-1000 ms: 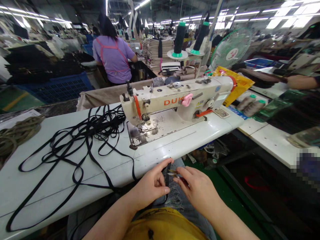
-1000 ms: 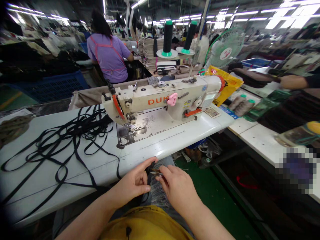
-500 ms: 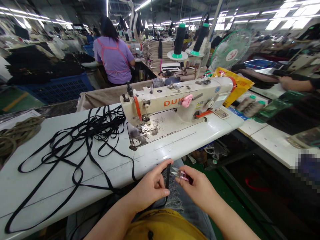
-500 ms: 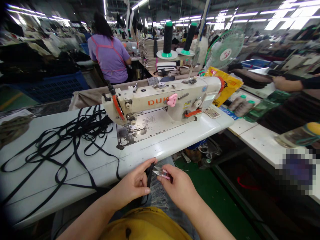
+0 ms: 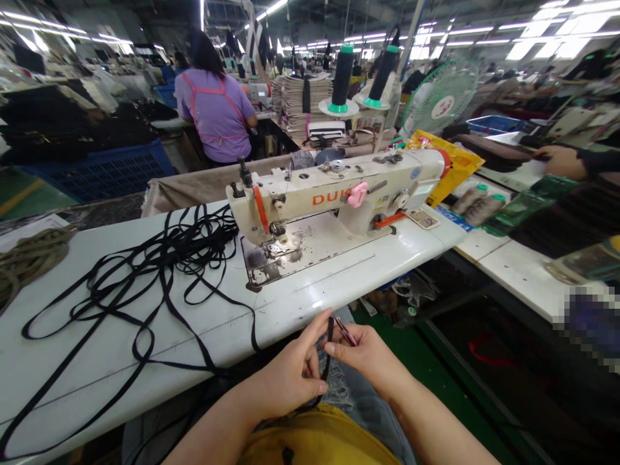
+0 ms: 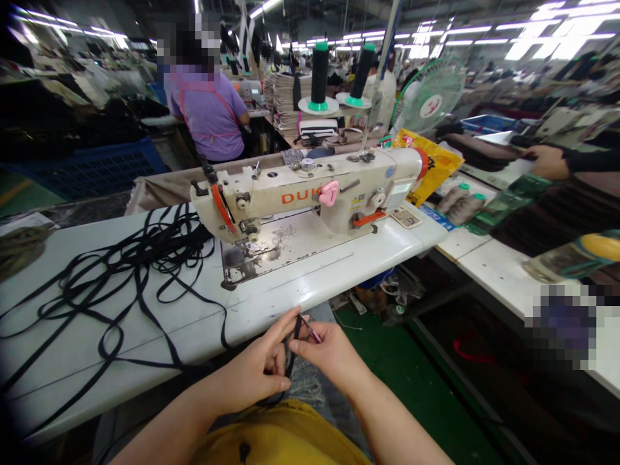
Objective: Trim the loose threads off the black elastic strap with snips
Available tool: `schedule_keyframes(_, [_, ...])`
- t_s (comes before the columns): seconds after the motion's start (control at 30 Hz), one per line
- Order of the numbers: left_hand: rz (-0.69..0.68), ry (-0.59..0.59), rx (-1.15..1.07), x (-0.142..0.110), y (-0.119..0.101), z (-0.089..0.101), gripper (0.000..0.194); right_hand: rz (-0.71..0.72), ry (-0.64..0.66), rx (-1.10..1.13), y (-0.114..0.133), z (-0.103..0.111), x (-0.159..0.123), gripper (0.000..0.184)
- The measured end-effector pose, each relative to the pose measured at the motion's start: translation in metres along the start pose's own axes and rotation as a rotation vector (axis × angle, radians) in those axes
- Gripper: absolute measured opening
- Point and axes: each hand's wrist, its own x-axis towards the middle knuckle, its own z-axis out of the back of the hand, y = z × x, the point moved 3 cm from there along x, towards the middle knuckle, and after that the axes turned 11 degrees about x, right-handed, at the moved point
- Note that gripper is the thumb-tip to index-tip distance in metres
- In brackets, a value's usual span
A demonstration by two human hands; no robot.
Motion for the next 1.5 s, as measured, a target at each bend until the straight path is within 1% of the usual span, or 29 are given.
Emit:
schedule_keyframes(0.07, [0.016, -0.003, 0.018, 0.000, 0.002, 0.000, 0.116, 0.010, -0.030, 0.057, -0.002, -0.003, 0.001, 0.037])
schedule_keyframes(0.23, [0.004, -0.019, -0.092, -0.001, 0.005, 0.004, 0.111, 0.070, -0.305, 0.058, 0.001, 0.007, 0.001, 0.040])
schedule_keyframes(0.3, [0.001, 0.011, -0.129, -0.001, 0.004, 0.005, 0.109, 0.080, -0.381, 0.101, 0.002, 0.011, 0.000, 0.041])
schedule_keyframes(0.4, [-0.024, 0.091, -0.139, -0.002, 0.001, 0.005, 0.103, 0.090, -0.430, 0.160, 0.003, 0.014, 0.001, 0.040])
schedule_keyframes(0.5, [-0.048, 0.119, -0.135, -0.002, 0.002, 0.005, 0.093, 0.091, -0.439, 0.175, 0.003, 0.013, 0.003, 0.041])
schedule_keyframes(0.63, [-0.055, 0.083, -0.204, 0.001, 0.007, 0.004, 0.071, 0.081, -0.432, 0.179, 0.003, 0.011, 0.004, 0.044])
schedule_keyframes(0.7, [-0.043, 0.052, -0.256, 0.004, 0.004, 0.004, 0.057, 0.075, -0.411, 0.167, 0.002, 0.008, 0.005, 0.044])
schedule_keyframes(0.77, [-0.029, 0.000, -0.290, 0.007, -0.003, 0.005, 0.046, 0.073, -0.363, 0.137, 0.002, 0.003, 0.005, 0.044])
schedule_keyframes(0.87, [0.004, -0.102, -0.261, 0.011, -0.011, 0.008, 0.032, 0.096, -0.314, 0.082, 0.001, -0.003, 0.005, 0.042])
schedule_keyframes(0.93, [0.049, -0.154, -0.229, 0.013, -0.011, 0.009, 0.032, 0.109, -0.320, 0.069, 0.001, -0.006, 0.004, 0.041])
schedule_keyframes(1.0, [0.086, -0.172, -0.232, 0.014, -0.008, 0.009, 0.033, 0.100, -0.330, 0.081, -0.001, -0.008, 0.004, 0.039])
schedule_keyframes(1.13, [0.102, -0.145, -0.289, 0.015, -0.001, 0.006, 0.033, 0.045, -0.356, 0.200, -0.007, -0.007, 0.006, 0.036])
schedule_keyframes(1.3, [0.133, -0.141, -0.352, 0.015, 0.005, 0.003, 0.033, 0.005, -0.372, 0.288, -0.015, -0.002, 0.009, 0.044])
schedule_keyframes(1.5, [0.129, -0.116, -0.427, 0.015, 0.003, 0.000, 0.036, -0.035, -0.347, 0.358, -0.016, -0.005, 0.009, 0.045])
